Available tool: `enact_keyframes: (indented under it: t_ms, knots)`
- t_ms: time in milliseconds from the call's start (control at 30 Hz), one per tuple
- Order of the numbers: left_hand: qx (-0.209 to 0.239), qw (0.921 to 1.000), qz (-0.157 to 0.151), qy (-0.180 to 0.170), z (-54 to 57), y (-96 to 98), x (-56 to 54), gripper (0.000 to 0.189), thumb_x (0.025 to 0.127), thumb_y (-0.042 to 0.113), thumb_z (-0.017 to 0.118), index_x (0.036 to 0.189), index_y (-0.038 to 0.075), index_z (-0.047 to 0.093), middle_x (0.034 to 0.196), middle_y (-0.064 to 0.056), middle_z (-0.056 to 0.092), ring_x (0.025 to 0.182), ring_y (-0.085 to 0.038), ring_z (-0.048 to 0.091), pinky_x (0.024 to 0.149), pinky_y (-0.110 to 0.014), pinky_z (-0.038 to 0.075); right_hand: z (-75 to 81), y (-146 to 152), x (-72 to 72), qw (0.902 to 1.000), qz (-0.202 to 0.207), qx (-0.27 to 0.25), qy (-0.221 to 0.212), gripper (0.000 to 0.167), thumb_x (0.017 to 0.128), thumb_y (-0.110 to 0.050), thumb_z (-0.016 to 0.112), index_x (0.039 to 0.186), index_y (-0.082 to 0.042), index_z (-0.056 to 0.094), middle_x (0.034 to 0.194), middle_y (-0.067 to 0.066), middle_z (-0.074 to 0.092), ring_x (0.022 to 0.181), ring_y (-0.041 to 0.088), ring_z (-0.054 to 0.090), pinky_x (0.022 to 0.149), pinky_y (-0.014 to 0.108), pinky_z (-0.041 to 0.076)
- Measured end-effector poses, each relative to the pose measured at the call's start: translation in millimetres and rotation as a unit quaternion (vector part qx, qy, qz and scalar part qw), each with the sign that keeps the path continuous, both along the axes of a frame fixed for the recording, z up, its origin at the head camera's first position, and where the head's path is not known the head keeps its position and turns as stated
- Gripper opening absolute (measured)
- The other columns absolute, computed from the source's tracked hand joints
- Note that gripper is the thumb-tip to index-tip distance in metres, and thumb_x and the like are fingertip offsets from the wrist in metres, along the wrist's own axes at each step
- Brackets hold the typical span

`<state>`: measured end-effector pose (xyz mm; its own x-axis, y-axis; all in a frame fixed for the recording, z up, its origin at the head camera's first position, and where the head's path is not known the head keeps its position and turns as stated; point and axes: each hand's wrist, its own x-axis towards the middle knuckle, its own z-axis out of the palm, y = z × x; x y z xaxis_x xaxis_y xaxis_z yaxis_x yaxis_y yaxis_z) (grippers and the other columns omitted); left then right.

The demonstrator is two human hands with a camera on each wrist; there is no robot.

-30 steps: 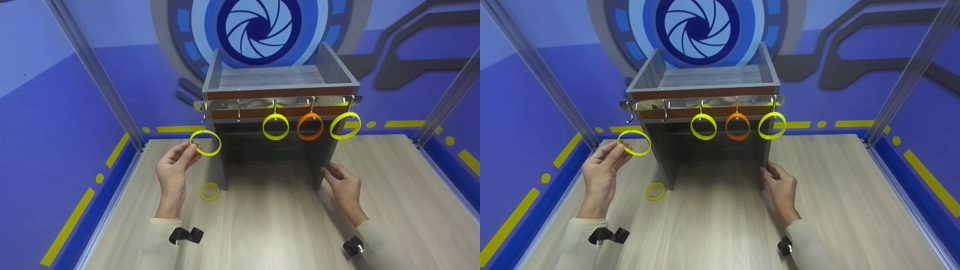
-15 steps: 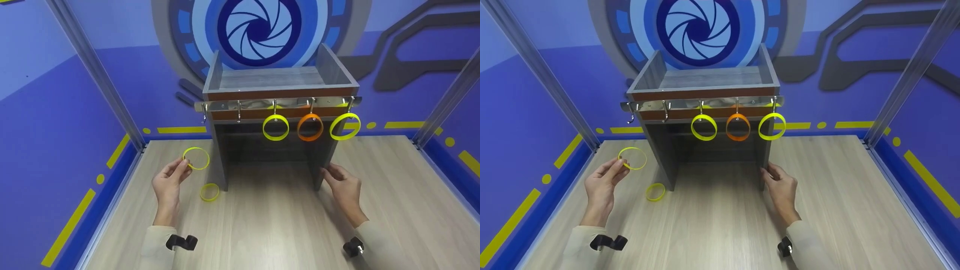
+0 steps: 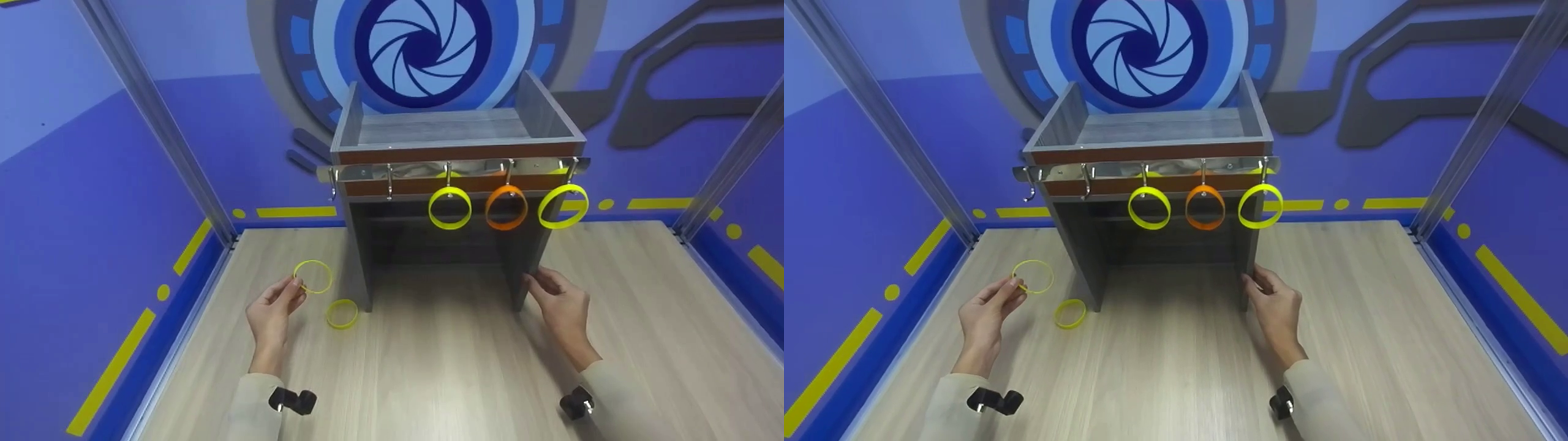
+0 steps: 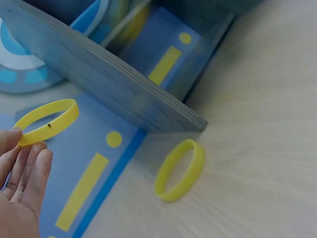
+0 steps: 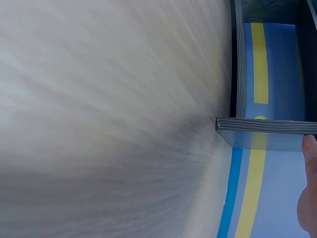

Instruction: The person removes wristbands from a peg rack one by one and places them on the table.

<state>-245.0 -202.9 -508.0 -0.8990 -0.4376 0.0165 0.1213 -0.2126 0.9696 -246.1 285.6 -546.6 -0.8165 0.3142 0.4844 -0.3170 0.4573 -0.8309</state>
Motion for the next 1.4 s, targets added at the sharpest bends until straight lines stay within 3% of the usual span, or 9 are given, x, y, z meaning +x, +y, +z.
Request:
enact_keyframes:
  t_ms: [600,1100,1400]
  knots:
    - [-0.063,0.9966,0.009,-0.053,-38.9,-16.3,-1.7,0.03,0.1,0.008,0.076,0.123,-0.011,0.071,0.098,-0.012,0.078,0.083,-0.01,0.075,0.08,-0.026,0.064,0.4,-0.5,-0.5,1.0,0.003,-0.002,-0.001,0.022,0.093,-0.007,0.084,0.113,-0.001,0.08,0.105,0.011,0.08,0.089,-0.007,0.071,0.078,0.008,0.056]
    - [-0.05,0.9936,-0.001,-0.101,-52.6,-17.2,6.6,0.031,0.099,0.004,0.075,0.126,-0.011,0.069,0.108,-0.021,0.074,0.086,-0.018,0.074,0.083,-0.031,0.065,-0.9,0.1,0.0,1.0,0.002,0.002,-0.004,0.021,0.093,-0.007,0.083,0.113,-0.001,0.08,0.105,0.01,0.08,0.09,-0.005,0.072,0.078,0.01,0.057]
    - [-0.082,0.9904,-0.004,-0.111,-57.2,-18.8,8.6,0.03,0.098,0.0,0.073,0.125,-0.012,0.069,0.111,-0.025,0.073,0.087,-0.02,0.075,0.082,-0.03,0.065,-1.3,-0.4,-0.2,1.0,0.004,-0.006,-0.001,0.02,0.094,-0.007,0.083,0.112,-0.001,0.08,0.105,0.014,0.08,0.09,-0.005,0.072,0.079,0.01,0.057]
